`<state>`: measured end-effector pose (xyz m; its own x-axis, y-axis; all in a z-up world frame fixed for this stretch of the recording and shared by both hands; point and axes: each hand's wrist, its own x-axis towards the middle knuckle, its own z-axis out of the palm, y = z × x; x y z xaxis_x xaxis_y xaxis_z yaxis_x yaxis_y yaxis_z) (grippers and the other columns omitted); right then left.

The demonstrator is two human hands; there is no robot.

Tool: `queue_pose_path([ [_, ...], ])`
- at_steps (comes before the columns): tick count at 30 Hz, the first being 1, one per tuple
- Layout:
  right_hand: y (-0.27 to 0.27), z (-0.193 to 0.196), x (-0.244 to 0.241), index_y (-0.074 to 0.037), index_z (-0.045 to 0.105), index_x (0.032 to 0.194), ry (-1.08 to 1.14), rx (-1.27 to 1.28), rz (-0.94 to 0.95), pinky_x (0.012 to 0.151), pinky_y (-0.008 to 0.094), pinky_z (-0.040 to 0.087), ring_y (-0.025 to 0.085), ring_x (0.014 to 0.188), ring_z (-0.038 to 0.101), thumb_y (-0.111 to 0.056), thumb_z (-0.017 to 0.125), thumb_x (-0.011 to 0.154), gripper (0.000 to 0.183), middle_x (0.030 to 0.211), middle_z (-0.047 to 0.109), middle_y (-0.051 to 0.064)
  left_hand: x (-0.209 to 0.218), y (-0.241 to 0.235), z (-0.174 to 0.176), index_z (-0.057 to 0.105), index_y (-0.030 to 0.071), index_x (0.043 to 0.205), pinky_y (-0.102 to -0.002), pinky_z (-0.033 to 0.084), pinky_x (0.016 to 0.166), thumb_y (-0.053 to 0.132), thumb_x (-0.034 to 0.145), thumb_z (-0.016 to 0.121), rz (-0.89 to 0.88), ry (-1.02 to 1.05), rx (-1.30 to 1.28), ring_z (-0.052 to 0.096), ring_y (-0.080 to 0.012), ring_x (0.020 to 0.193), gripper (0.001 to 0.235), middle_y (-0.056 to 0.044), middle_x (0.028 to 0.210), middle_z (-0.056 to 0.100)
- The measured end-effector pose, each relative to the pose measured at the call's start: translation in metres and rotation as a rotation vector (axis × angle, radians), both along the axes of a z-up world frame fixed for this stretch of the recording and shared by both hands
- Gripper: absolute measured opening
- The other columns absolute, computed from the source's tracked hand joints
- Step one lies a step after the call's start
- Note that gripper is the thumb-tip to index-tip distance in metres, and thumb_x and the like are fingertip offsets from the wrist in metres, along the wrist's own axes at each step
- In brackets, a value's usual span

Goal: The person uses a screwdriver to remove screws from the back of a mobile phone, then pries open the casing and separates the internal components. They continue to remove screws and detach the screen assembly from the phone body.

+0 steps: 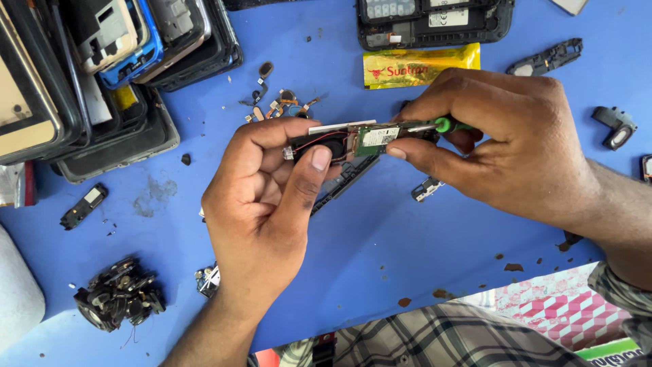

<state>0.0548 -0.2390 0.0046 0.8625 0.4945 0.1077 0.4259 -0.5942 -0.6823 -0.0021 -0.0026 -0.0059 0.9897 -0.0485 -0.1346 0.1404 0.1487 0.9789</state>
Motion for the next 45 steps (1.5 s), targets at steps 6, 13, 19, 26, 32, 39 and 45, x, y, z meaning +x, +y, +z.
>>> queue_pose_path([
  [6,0.003,0.003,0.003,0.001,0.072,0.096,-0.243,0.036,0.041,0.051,0.027,0.050,0.013,0.062,0.063,-0.009,0.091,0.082,0.025,0.094,0.071,0.013,0.002,0.004,-0.001,0.052,-0.005,0.128,-0.027,0.060,0.102,-0.009,0.110,0.061,-0.084,-0.035,-0.040,0.072,-0.0170,0.115,0.021,-0.018,0.124,0.070],
  [13,-0.002,0.001,0.006,-0.002,0.077,0.099,-0.667,0.031,0.219,0.054,0.028,0.053,0.014,0.066,0.064,-0.005,0.090,0.085,0.019,0.092,0.067,0.011,0.007,0.005,-0.011,0.053,-0.002,0.117,-0.029,0.064,0.108,-0.025,0.100,0.065,-0.137,-0.218,0.041,0.066,-0.0178,0.125,0.031,-0.017,0.134,0.061],
  [19,-0.010,0.003,0.009,-0.004,0.077,0.098,-0.786,0.039,0.323,0.051,0.026,0.053,0.015,0.070,0.069,-0.006,0.086,0.084,0.017,0.100,0.069,0.015,0.005,0.007,-0.007,0.056,-0.001,0.118,-0.030,0.060,0.107,-0.028,0.093,0.066,-0.114,-0.291,0.046,0.058,-0.0163,0.127,0.038,-0.014,0.138,0.053],
  [26,-0.016,0.007,0.006,-0.004,0.076,0.103,-0.840,0.063,0.319,0.050,0.027,0.047,0.014,0.067,0.066,-0.002,0.085,0.086,0.019,0.111,0.070,0.017,0.003,0.008,-0.003,0.043,0.001,0.140,-0.031,0.057,0.111,-0.021,0.097,0.074,-0.233,-0.185,-0.241,0.058,-0.0170,0.127,0.058,-0.015,0.143,0.056],
  [32,-0.020,0.004,0.003,-0.004,0.076,0.101,-0.833,0.046,0.328,0.046,0.027,0.044,0.012,0.060,0.062,-0.003,0.083,0.084,0.019,0.109,0.071,0.017,0.000,0.008,-0.005,0.048,-0.003,0.142,-0.034,0.056,0.115,-0.012,0.101,0.075,-0.261,-0.143,-0.228,0.061,-0.0195,0.128,0.050,-0.016,0.137,0.061],
  [39,-0.018,0.002,0.005,-0.003,0.075,0.108,-0.798,0.096,0.357,0.049,0.024,0.045,0.011,0.066,0.065,-0.007,0.083,0.092,0.018,0.113,0.069,0.017,0.004,0.010,0.002,0.055,-0.003,0.139,-0.037,0.058,0.118,-0.005,0.101,0.077,-0.243,-0.198,-0.108,0.066,-0.0232,0.132,0.044,-0.019,0.139,0.065],
  [45,-0.015,0.005,0.006,-0.003,0.077,0.101,-0.812,0.037,0.429,0.042,0.024,0.043,0.010,0.053,0.059,-0.008,0.082,0.086,0.016,0.105,0.070,0.018,0.004,0.014,0.012,0.056,-0.005,0.136,-0.035,0.059,0.118,-0.003,0.100,0.079,-0.207,-0.225,-0.062,0.067,-0.0261,0.133,0.043,-0.017,0.135,0.067],
])
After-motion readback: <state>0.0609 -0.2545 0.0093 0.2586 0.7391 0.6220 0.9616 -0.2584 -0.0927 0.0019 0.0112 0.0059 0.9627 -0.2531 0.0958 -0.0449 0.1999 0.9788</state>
